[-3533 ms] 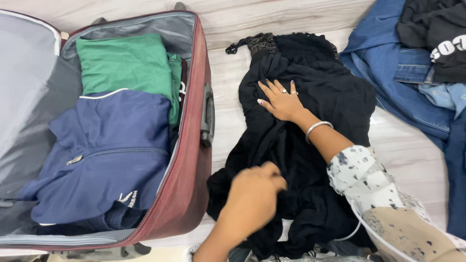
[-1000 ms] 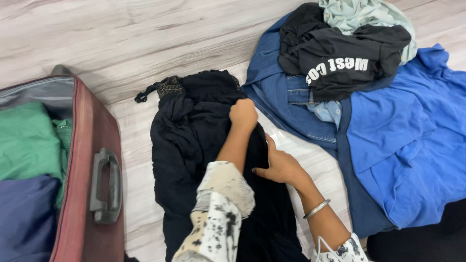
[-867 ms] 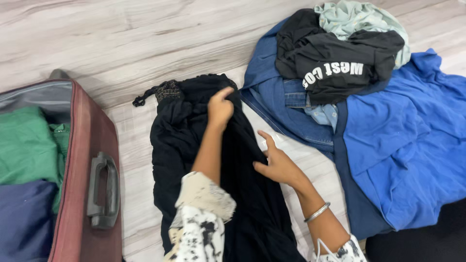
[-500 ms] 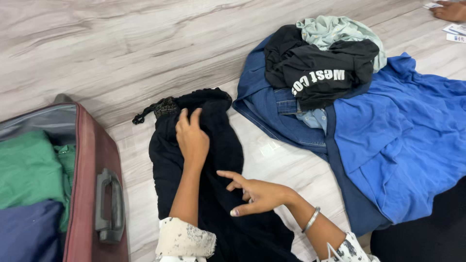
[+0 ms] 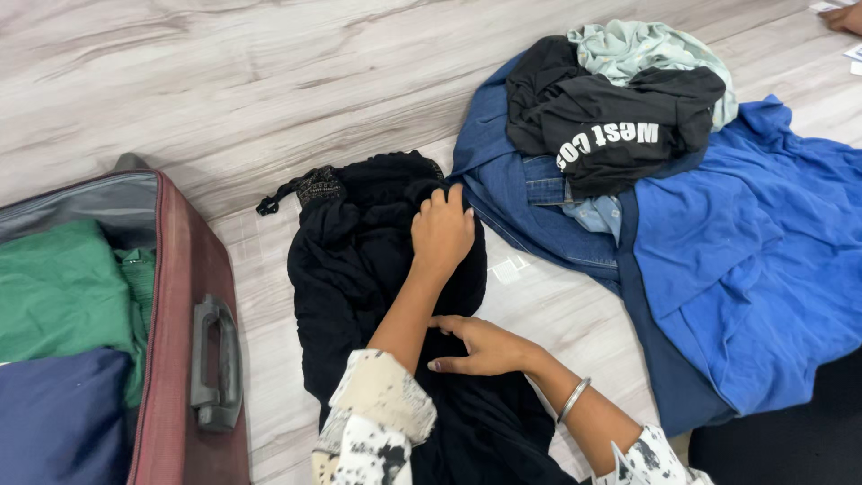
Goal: The person folds a navy blue jacket and a black dress on the floor, then places them into an open suitcase. The person continues folding a black t-shirt.
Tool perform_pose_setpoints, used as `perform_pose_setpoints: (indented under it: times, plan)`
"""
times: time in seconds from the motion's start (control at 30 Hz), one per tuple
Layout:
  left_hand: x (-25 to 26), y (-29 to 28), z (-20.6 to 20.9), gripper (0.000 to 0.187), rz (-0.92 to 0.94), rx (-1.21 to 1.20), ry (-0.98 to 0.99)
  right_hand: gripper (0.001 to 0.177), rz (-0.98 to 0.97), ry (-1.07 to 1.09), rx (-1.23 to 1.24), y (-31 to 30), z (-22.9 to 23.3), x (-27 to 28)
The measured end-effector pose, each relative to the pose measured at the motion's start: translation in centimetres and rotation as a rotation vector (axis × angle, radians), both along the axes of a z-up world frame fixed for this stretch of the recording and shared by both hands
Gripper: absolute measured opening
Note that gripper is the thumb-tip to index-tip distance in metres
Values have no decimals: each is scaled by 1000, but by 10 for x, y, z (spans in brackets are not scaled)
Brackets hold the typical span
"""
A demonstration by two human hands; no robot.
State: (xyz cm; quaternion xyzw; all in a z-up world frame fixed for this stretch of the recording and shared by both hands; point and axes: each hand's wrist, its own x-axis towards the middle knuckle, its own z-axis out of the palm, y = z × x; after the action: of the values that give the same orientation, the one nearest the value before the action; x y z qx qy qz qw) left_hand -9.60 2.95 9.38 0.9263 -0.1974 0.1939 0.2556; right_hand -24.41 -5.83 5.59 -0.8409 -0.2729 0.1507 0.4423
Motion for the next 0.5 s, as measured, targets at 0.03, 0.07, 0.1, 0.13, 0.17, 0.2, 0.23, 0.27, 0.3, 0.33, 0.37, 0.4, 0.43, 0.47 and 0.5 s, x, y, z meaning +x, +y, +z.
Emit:
perform_pose_setpoints:
  times: [0.03,0.07,0.1,0.13,0.17,0.2,0.23,0.27,0.3,0.33,0.37,0.4,0.43,0.47,0.5]
  plan:
    - [6,-7,2,43,12,12,-28,74,-31,22,-12,0,0,2]
    - [12,-14,2,39,28,24,-56,75,-39,15,-14,0,0,3]
    - [16,-20,1,37,43,37,-84,76,-47,8,-15,0,-1,4]
    - [20,-27,-2,41,72,96,-117,76,-55,-2,-17,-1,-1,7]
    - [25,-35,-7,45,102,157,-150,75,-39,24,-41,-2,-1,10]
    - [29,-43,-16,49,125,217,-178,74,-28,55,-64,-4,-3,9]
    - [38,-49,-25,50,176,323,-55,72,-17,86,-87,-7,-6,9]
    - [49,-54,-35,51,226,430,69,74,-5,113,-98,-11,-8,9]
    - [60,-57,-46,54,274,535,193,76,6,140,-109,-14,-10,10]
    - [71,-54,-58,47,233,392,188,78,17,163,-124,-19,-10,12]
    - [81,-45,-69,41,192,250,182,75,26,142,-115,-24,-9,13]
    - [93,-34,-77,35,153,105,173,72,38,121,-108,-30,-7,15]
    - [109,-22,-79,26,108,-94,65,68,51,100,-101,-35,-4,17]
    - [121,-5,-79,20,62,-288,-41,60,22,118,17,-38,-1,16]
    - [130,10,-77,17,133,-494,-10,52,-7,137,135,-41,3,15]
